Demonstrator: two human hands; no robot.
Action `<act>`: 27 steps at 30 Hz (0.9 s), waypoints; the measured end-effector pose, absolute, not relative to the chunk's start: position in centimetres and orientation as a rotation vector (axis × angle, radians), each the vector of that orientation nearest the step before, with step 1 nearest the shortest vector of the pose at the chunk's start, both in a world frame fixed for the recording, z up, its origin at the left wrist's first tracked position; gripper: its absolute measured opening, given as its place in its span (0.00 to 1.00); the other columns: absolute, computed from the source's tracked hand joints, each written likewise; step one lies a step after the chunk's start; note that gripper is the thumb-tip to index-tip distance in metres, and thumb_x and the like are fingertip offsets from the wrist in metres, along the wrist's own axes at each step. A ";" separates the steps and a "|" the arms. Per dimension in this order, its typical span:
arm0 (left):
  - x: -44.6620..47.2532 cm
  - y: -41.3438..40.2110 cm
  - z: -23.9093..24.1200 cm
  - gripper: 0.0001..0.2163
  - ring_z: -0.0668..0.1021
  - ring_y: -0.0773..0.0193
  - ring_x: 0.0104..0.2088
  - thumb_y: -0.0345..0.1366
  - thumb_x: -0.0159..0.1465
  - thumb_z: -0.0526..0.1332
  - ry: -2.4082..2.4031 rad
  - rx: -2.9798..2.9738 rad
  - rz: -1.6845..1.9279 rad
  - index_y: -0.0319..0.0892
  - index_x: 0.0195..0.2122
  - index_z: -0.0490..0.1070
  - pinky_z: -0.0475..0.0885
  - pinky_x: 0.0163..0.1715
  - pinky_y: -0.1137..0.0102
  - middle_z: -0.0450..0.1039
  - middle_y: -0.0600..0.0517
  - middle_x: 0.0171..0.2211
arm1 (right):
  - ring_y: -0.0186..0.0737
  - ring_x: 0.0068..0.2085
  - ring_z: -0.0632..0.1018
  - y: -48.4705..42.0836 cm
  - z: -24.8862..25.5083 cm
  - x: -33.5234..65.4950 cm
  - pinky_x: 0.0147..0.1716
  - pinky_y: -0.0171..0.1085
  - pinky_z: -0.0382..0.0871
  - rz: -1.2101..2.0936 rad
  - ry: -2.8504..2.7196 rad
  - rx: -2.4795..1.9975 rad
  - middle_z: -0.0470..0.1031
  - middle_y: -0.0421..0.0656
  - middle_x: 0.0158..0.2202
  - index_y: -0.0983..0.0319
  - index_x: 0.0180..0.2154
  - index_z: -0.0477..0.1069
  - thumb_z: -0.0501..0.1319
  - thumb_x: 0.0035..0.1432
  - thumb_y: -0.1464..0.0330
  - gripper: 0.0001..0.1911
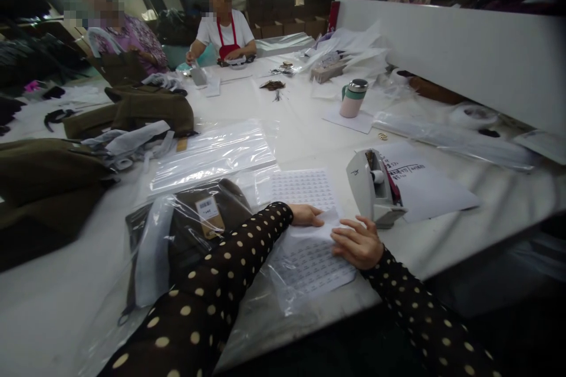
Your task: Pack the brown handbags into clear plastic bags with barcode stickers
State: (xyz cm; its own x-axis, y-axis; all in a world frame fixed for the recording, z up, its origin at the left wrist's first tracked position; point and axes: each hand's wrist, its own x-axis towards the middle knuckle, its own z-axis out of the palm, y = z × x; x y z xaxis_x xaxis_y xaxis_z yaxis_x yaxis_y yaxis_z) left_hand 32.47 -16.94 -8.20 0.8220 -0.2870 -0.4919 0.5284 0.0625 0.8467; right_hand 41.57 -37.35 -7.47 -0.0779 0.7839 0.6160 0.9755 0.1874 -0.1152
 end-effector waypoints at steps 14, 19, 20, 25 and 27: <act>31.5 -17.2 -7.9 0.23 0.76 0.60 0.34 0.40 0.43 0.68 0.043 1.320 -0.647 0.41 0.42 0.69 0.70 0.38 0.66 0.75 0.52 0.33 | 0.39 0.40 0.75 -37.5 -7.4 40.6 0.50 0.46 0.54 -0.521 -1.772 -1.599 0.78 0.34 0.32 0.54 0.32 0.74 0.66 0.49 0.67 0.05; 31.4 -17.2 -7.8 0.19 0.76 0.59 0.37 0.39 0.48 0.64 0.079 1.499 -0.642 0.41 0.42 0.69 0.70 0.39 0.66 0.75 0.52 0.35 | 0.40 0.39 0.74 -38.2 -7.1 40.4 0.49 0.46 0.55 -0.453 -1.693 -1.613 0.78 0.35 0.31 0.53 0.28 0.74 0.67 0.47 0.67 0.04; 31.5 -17.2 -7.4 0.19 0.76 0.58 0.38 0.38 0.49 0.64 0.092 1.560 -0.630 0.41 0.43 0.69 0.70 0.41 0.65 0.75 0.52 0.36 | 0.41 0.40 0.74 -38.3 -6.8 40.4 0.49 0.46 0.56 -0.400 -1.649 -1.650 0.78 0.36 0.32 0.53 0.28 0.74 0.67 0.47 0.67 0.03; 30.7 -16.7 -3.3 0.30 0.65 0.49 0.54 0.37 0.50 0.65 0.250 1.951 -0.363 0.39 0.54 0.59 0.55 0.55 0.56 0.65 0.42 0.53 | 0.41 0.35 0.74 -37.7 -3.6 40.0 0.37 0.40 0.68 0.365 -1.041 -1.807 0.75 0.44 0.31 0.60 0.29 0.74 0.60 0.53 0.59 0.11; 28.5 -16.6 -0.6 0.29 0.59 0.50 0.58 0.38 0.55 0.62 0.286 2.089 -0.160 0.40 0.57 0.55 0.51 0.57 0.56 0.58 0.42 0.57 | 0.39 0.31 0.74 -36.6 -1.9 39.6 0.32 0.38 0.69 0.670 -0.848 -1.758 0.75 0.44 0.28 0.61 0.30 0.73 0.59 0.51 0.55 0.16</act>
